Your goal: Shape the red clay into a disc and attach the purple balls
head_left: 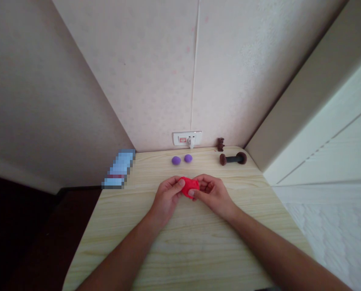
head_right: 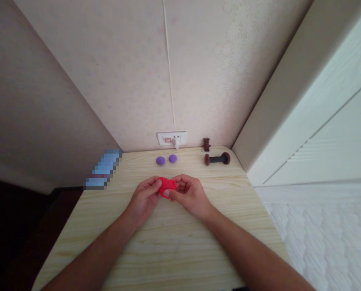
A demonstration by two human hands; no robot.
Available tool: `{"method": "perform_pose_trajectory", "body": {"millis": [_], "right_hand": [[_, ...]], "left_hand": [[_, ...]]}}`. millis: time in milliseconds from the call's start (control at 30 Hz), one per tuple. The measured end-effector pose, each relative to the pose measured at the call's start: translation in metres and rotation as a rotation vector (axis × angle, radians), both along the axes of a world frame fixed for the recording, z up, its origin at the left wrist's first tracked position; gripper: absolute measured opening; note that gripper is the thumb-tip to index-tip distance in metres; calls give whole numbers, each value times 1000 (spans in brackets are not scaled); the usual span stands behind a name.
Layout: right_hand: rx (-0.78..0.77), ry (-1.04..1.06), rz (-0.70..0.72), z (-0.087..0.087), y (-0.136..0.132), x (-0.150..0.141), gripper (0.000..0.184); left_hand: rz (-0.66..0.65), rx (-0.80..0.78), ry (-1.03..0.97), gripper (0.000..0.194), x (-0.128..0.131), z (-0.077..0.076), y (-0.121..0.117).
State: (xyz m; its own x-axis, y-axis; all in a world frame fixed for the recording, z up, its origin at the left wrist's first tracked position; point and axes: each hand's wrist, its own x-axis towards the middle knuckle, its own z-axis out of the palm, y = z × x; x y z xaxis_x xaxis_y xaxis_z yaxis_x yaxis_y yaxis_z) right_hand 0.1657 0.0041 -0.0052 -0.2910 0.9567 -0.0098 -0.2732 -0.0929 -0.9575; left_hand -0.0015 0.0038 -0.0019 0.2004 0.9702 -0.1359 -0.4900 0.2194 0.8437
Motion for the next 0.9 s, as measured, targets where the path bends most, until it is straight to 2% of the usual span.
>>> {"method": "perform_pose_trajectory", "body": {"millis": [167,233,333,400,467,533,600,733,800,900], "right_hand": [[101,-94,-121,-7,4,4,35],[221,-229,-193,-6,2,6,29],[506,-501,-311,0,-4,4,18],[683,-600,-289,5,-10,-2,14],[794,-604,-189,8,-16,-10,17],[855,-615,-118,11,-21,-16,19],[902,-616,-107,12,-26,-19,18],[926,-595,-216,19,-30,-17,30],[921,-636,-240,24,-30,-19,42],[955,-756,-197,32,-27,-28,55]], "left_hand": [[95,5,12,21,3,0,-1],[117,6,9,26,6,0,-4],[107,-25,-79,35,12,0,-7],[92,-85,-167,40,16,1,-9],[82,-157,-231,42,17,4,-9],[62,-225,-263,45,16,8,-8],[31,-280,-282,44,14,12,-6],[-20,-324,-303,34,14,12,-7],[-11,-277,-263,26,16,7,-11],[5,-109,-179,15,29,0,-20]]}}
